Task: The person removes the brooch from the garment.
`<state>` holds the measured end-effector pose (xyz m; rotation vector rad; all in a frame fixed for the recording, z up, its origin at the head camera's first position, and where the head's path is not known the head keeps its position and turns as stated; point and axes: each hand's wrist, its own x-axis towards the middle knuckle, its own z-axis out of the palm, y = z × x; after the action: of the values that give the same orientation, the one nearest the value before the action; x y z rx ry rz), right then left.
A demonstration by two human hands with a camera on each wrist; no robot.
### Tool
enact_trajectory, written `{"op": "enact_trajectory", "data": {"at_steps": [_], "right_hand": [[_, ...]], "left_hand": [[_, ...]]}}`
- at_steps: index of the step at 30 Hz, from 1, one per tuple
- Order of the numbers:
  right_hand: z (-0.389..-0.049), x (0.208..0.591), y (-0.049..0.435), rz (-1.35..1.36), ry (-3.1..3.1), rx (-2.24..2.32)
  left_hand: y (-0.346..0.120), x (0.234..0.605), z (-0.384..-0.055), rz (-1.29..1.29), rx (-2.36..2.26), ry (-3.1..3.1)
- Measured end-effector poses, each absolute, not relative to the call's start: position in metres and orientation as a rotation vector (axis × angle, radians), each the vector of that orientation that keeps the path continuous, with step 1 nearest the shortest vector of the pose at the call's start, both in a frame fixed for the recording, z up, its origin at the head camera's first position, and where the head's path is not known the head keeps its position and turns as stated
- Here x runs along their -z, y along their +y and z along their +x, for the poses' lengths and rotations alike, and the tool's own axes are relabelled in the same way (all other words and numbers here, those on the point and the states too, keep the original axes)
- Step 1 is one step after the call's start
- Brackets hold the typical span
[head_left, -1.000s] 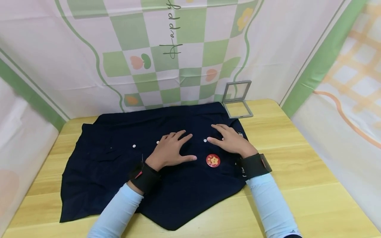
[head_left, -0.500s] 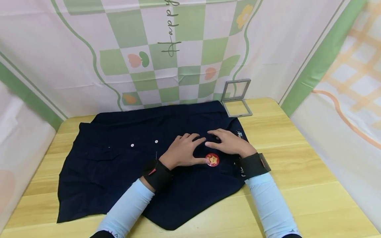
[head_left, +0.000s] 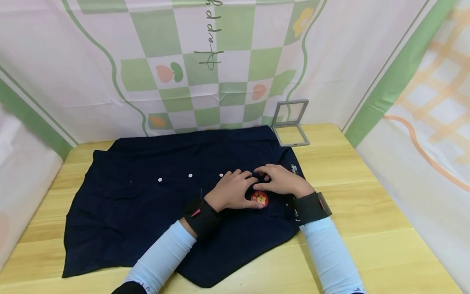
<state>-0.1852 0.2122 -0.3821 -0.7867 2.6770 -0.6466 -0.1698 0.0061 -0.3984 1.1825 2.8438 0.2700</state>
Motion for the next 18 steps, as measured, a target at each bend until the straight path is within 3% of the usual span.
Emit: {"op": "enact_trajectory", "data": {"at_steps": [18], "right_hand": [[-0.1879,0.3889,0.205,-0.661,2.524,0.616]], "left_hand": [[0.0133,0.4021,-0.1711,1.269,-0.143,2.796]]}}
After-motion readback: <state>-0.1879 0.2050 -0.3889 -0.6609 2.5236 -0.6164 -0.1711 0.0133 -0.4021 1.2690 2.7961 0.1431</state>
